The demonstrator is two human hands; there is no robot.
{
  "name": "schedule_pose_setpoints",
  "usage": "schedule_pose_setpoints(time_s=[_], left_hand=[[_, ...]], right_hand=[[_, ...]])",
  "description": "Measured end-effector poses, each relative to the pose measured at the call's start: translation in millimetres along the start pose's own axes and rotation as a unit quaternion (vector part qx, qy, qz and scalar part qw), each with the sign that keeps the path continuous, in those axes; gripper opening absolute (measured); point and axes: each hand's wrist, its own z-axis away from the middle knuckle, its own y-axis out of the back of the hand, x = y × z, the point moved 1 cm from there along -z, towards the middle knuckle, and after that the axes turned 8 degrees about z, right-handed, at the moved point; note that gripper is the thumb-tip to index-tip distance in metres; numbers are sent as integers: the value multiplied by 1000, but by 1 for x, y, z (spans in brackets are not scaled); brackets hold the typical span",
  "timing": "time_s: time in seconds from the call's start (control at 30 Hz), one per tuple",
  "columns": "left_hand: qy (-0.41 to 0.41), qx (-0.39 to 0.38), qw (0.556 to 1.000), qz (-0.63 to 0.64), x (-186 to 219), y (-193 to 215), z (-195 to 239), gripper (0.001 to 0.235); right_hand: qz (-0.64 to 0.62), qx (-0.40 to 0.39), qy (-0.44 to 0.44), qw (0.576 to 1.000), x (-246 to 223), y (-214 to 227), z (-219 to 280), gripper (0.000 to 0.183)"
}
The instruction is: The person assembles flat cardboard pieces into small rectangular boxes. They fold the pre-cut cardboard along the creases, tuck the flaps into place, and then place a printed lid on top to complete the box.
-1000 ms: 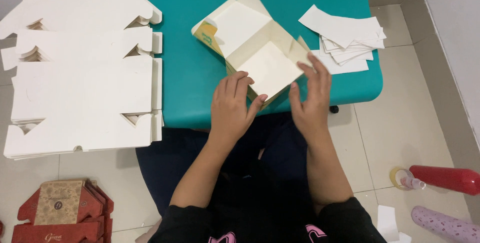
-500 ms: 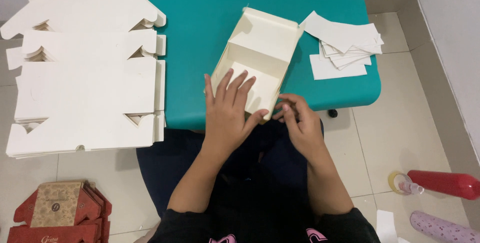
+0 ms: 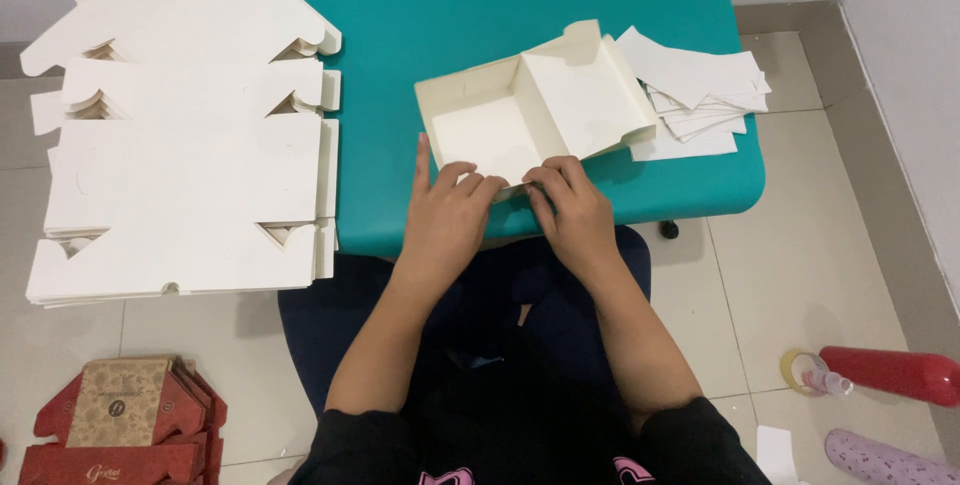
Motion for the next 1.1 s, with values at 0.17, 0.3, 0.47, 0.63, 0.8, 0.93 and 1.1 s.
schedule_pose_setpoints(time_s=[0.17, 0.3, 0.47, 0.63, 0.8, 0.93, 1.1], left_hand=[[-1, -2, 1000, 8, -26, -14, -19, 16], [15, 4, 999, 43, -38, -25, -22, 9], [31, 17, 998, 47, -42, -27, -24, 9], [75, 14, 995, 72, -42, -25, -26, 9], [97, 22, 994, 51, -43, -27, -25, 12], [93, 17, 994, 58, -39, -28, -27, 12], [56, -10, 996, 72, -28, -23, -27, 11]], right_hand=[[35, 10, -16, 999, -8, -7, -14, 9], [10, -6, -50, 999, -5, -14, -25, 5], [-292, 25, -101, 951, 27, -25, -25, 8], [-504, 104, -96, 852, 54, -41, -17, 11], [-522, 196, -69, 827, 56, -49, -12, 11], [-491, 193, -48, 848, 45, -45, -15, 11], [-317, 179, -36, 931, 27, -39, -17, 9]])
